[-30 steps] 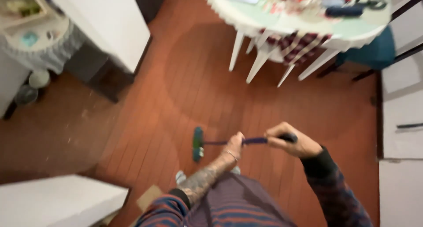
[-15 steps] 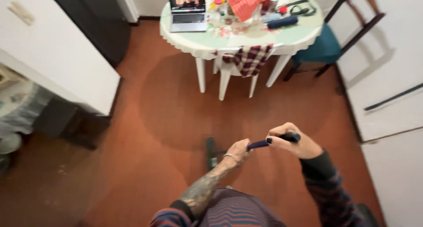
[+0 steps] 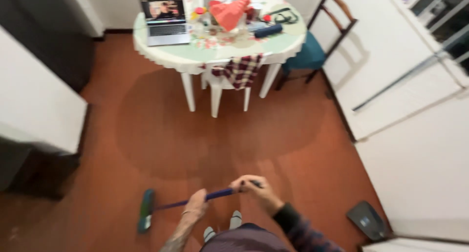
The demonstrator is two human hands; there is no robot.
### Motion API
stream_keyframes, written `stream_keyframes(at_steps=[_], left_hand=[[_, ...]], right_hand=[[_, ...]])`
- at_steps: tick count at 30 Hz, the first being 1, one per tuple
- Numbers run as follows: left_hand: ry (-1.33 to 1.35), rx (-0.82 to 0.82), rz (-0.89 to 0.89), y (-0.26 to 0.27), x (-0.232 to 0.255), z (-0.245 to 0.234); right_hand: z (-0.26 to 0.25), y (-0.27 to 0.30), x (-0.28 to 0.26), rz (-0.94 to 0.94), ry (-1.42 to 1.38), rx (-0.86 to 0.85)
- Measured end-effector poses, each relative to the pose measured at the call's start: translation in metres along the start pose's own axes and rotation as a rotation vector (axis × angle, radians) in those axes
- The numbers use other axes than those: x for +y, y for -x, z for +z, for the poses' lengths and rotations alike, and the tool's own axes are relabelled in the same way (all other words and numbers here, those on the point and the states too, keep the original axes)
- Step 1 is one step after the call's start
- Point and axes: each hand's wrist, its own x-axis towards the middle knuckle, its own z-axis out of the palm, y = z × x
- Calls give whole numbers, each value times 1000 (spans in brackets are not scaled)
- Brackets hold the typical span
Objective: The person sweeps a wooden floor using a blue broom, moving back and forth across the room and around a round table. The person navigates around furniture and a cardboard piece on the floor while sweeping debris toward a central area.
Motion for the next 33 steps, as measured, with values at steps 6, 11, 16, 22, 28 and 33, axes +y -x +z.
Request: stream_keyframes(at_steps=[6, 11, 16, 22, 28, 33], left_hand=[[163, -22, -336, 37, -18, -7], [108, 264, -193, 0, -27, 58], [183, 245, -164, -36, 55, 85], [226, 170, -26, -109, 183, 117], [326, -4, 117, -172, 321, 134], [315, -161, 112, -199, 394, 122]], right_hand=[[46, -5, 1, -15, 7, -173], [26, 4, -23, 127, 108, -218], [-49, 12, -32, 143, 285, -64], [-130, 25, -127, 101, 340, 4], [-194, 43, -200, 71, 515, 175], [-240, 43, -215, 36, 608, 100]])
